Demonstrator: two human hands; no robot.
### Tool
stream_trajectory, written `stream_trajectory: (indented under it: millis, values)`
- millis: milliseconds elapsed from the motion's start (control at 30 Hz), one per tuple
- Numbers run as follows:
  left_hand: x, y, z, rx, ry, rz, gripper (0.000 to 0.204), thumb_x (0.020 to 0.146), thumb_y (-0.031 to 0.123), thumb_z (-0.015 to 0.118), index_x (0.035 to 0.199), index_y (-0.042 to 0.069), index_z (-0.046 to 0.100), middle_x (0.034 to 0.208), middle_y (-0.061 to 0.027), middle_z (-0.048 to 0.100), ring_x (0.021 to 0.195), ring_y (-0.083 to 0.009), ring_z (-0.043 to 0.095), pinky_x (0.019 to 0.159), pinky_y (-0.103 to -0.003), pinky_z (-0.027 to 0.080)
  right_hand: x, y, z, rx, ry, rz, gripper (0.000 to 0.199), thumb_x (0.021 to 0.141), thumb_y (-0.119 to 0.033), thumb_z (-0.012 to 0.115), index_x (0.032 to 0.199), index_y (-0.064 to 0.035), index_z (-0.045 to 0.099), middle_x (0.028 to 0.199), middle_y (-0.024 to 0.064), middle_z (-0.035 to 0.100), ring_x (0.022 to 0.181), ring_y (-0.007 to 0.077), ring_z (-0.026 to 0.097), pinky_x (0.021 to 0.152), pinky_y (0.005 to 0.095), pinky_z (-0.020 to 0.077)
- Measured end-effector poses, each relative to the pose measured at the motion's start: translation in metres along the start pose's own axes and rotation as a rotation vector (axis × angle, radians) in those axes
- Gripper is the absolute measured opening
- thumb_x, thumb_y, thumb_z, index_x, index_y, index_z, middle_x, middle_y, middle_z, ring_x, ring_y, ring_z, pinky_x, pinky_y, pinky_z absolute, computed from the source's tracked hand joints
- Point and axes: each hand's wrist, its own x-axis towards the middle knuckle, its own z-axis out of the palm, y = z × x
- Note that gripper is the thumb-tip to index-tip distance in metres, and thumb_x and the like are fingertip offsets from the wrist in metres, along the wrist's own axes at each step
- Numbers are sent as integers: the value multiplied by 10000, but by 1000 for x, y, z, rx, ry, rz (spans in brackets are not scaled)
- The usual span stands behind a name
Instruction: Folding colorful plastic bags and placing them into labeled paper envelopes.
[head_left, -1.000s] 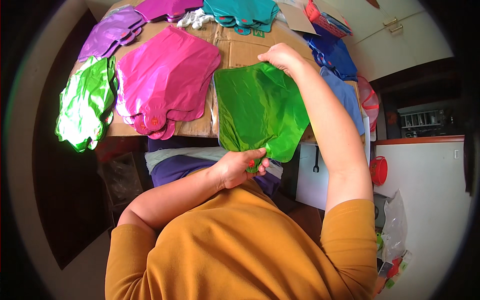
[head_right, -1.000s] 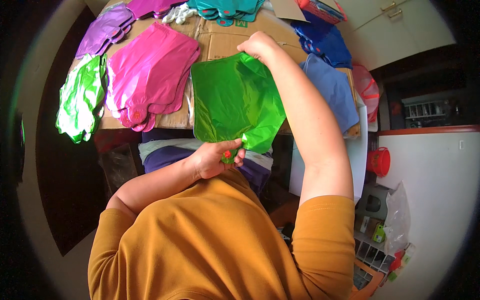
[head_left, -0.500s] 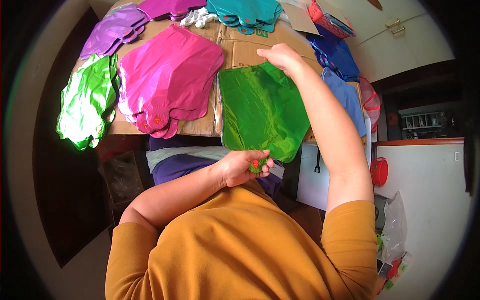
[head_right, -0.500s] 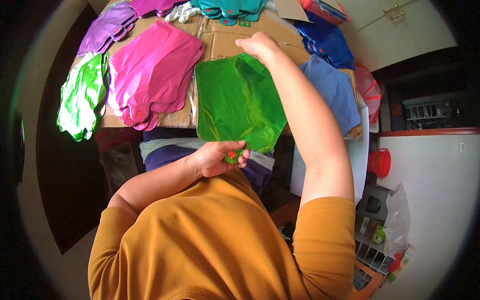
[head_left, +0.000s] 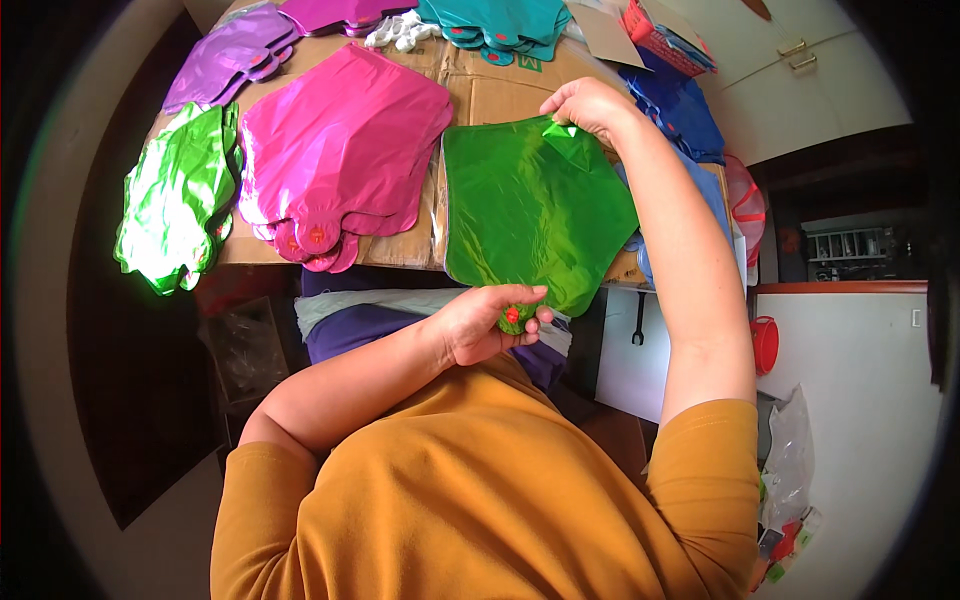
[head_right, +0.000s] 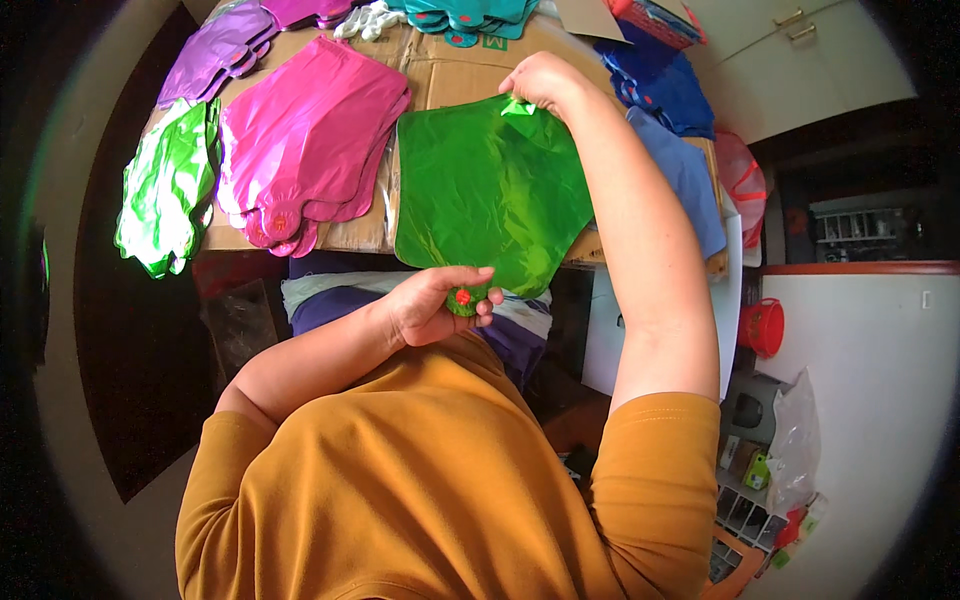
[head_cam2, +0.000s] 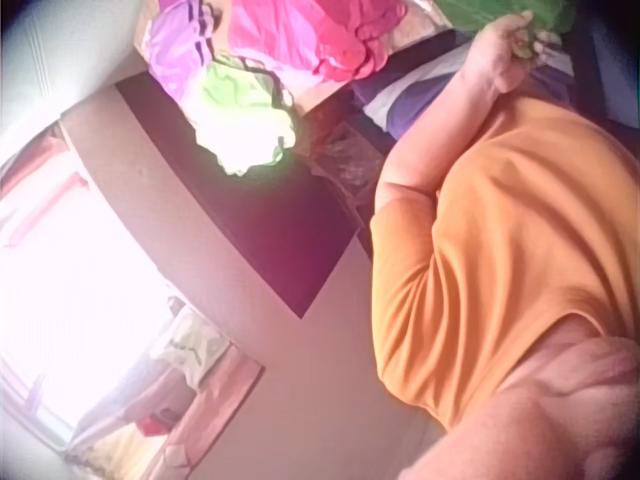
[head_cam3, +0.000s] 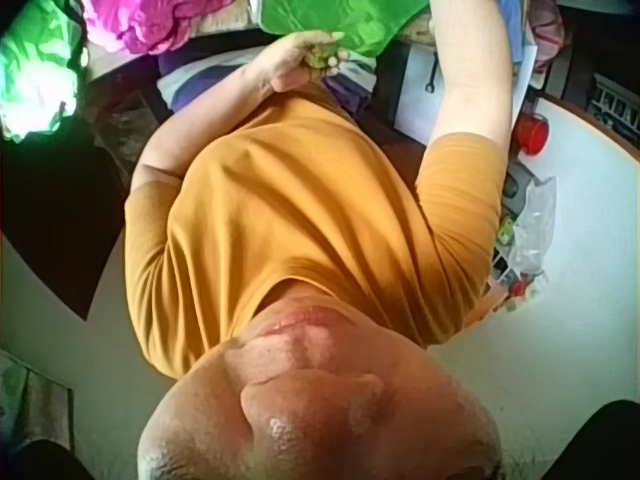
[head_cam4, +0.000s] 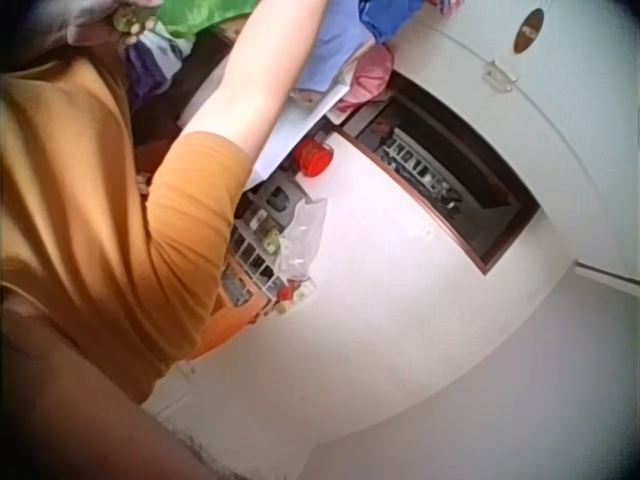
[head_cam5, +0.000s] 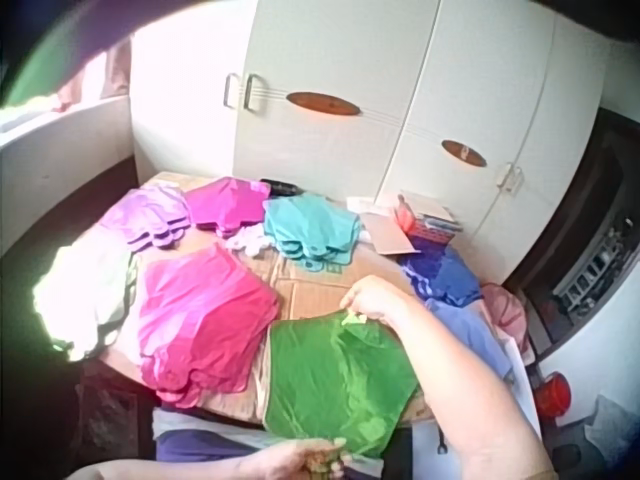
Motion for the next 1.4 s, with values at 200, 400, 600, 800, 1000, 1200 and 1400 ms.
stream_trajectory:
  millis: [200,400,600,800,1000,1200,1400]
  values:
    - [4,-1,9,76,154,46,114,996,187,554,1007,74,555,841,-37,570,712,-128,487,763,-330,491,9,-5,0,-59,-16,-57,203,730,102,635,891,14,722,797,83,684,718,169,612,650,319,492]
    - [4,-3,5,19,81,58,118,998,198,557,963,86,545,823,-16,552,699,-116,471,765,-333,482,23,-11,-9,-116,-165,-76,168,816,29,669,979,-7,690,850,59,681,754,142,636,679,282,517]
    - [0,-5,10,-14,35,27,140,1017,207,524,965,84,565,806,6,540,692,-100,460,759,-307,480,43,-6,-35,-317,162,-261,159,742,-80,746,896,-46,718,802,75,703,745,164,654,684,315,526]
    - [1,-6,9,-4,106,40,127,999,217,557,930,111,560,814,6,552,724,-104,479,787,-306,479,-27,-83,13,-591,-192,-985,302,731,-114,719,1024,-58,674,1037,90,651,1031,247,605,927,364,470]
    - [-1,-10,22,120,140,45,143,1000,223,556,949,94,591,828,-3,572,742,-120,497,787,-305,474,-72,-119,56,-1089,-534,-1021,343,675,-56,697,1018,-77,694,1087,84,635,1094,281,531,969,388,422]
    - [4,-11,20,200,165,105,135,1000,175,547,935,69,598,784,-28,578,686,-134,510,686,-290,479,-68,-132,83,-1443,-697,-768,274,642,-64,698,911,-105,736,977,72,672,1053,266,542,938,386,433]
    - [3,-7,17,222,145,74,126,999,162,548,940,64,599,792,-24,578,684,-128,506,680,-286,482,-59,-127,92,-1578,-746,-704,228,630,-80,706,853,-109,742,871,103,709,933,301,641,870,405,484]
